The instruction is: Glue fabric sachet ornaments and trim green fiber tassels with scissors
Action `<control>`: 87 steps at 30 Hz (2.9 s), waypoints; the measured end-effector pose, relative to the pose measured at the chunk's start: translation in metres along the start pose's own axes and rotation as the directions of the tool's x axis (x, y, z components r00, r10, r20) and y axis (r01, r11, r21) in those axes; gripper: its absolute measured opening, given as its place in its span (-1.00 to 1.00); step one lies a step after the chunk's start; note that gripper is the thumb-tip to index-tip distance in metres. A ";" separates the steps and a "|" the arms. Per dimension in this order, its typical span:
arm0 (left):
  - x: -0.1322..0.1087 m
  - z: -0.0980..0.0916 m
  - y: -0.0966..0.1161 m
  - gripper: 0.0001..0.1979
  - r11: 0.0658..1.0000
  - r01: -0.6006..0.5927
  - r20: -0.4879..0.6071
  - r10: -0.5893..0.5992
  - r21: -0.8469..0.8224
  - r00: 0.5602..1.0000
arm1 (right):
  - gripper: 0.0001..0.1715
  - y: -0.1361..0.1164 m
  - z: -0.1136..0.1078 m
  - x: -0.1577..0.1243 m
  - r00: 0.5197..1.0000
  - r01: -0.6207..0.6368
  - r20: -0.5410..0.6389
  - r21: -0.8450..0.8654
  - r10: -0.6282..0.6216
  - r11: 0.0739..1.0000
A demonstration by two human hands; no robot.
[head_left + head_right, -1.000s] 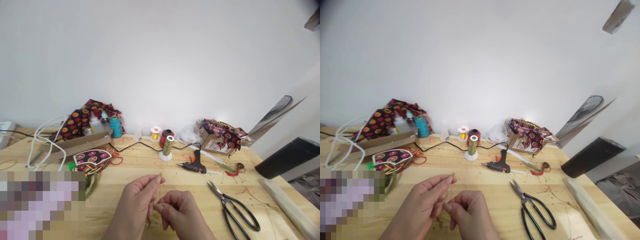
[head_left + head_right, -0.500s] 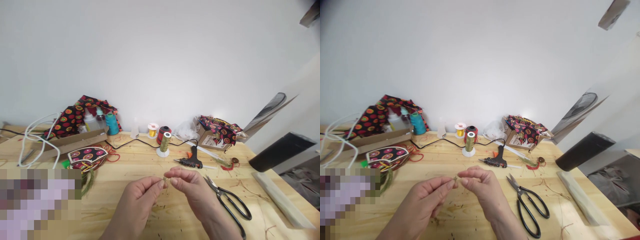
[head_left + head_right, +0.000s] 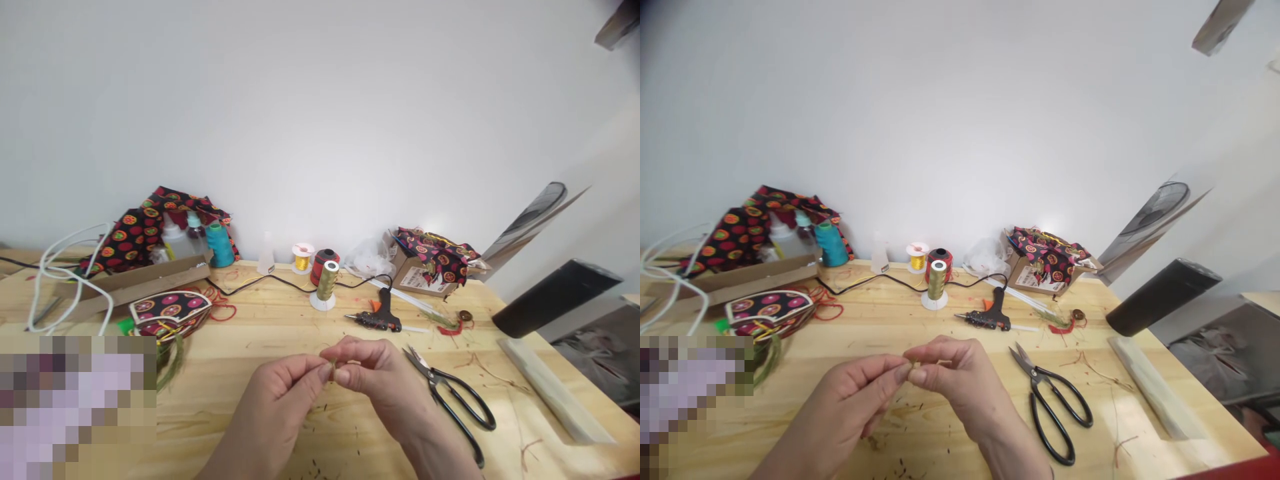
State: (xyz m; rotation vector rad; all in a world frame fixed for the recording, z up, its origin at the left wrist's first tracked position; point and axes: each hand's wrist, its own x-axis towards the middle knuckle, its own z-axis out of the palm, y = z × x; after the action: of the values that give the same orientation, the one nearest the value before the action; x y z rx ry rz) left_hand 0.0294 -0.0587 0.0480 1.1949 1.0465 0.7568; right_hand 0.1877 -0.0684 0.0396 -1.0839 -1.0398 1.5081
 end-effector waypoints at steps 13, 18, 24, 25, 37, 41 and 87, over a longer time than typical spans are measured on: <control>0.001 0.000 -0.004 -0.73 0.998 -0.036 0.075 0.032 0.055 0.997 | -0.83 -0.002 0.000 0.001 0.999 0.021 -0.027 0.068 -0.019 0.997; -0.001 0.001 -0.002 -0.76 0.999 -0.042 0.109 0.040 0.022 0.993 | -0.85 -0.003 0.002 0.001 0.999 0.018 -0.044 0.091 -0.014 0.996; -0.003 0.000 -0.001 -0.75 0.999 0.030 0.100 -0.032 0.018 0.994 | -0.73 -0.006 0.006 0.001 0.998 -0.005 -0.057 0.054 0.008 0.999; -0.003 0.000 -0.002 -0.75 0.999 0.046 0.117 -0.042 -0.027 0.992 | -0.71 -0.006 0.007 0.001 0.998 -0.003 -0.059 0.036 0.005 0.999; -0.001 0.004 -0.001 -0.73 0.952 0.197 0.187 -0.155 -0.233 0.970 | -0.72 -0.009 0.005 -0.001 0.992 0.058 -0.104 -0.172 -0.077 0.983; 0.001 0.004 -0.002 -0.73 0.950 0.216 0.188 -0.175 -0.226 0.966 | -0.75 -0.010 0.004 -0.001 0.975 0.058 -0.188 -0.294 -0.117 0.954; -0.004 0.007 -0.010 -0.94 0.549 0.405 0.188 -0.409 -0.731 0.893 | -0.85 0.009 -0.003 -0.044 0.748 0.535 0.256 -0.779 -0.612 0.328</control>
State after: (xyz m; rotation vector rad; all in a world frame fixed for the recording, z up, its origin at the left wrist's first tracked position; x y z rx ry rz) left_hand 0.0335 -0.0676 0.0393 0.1884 0.8170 0.7060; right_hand 0.1943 -0.1128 0.0360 -1.1528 -1.9225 0.2949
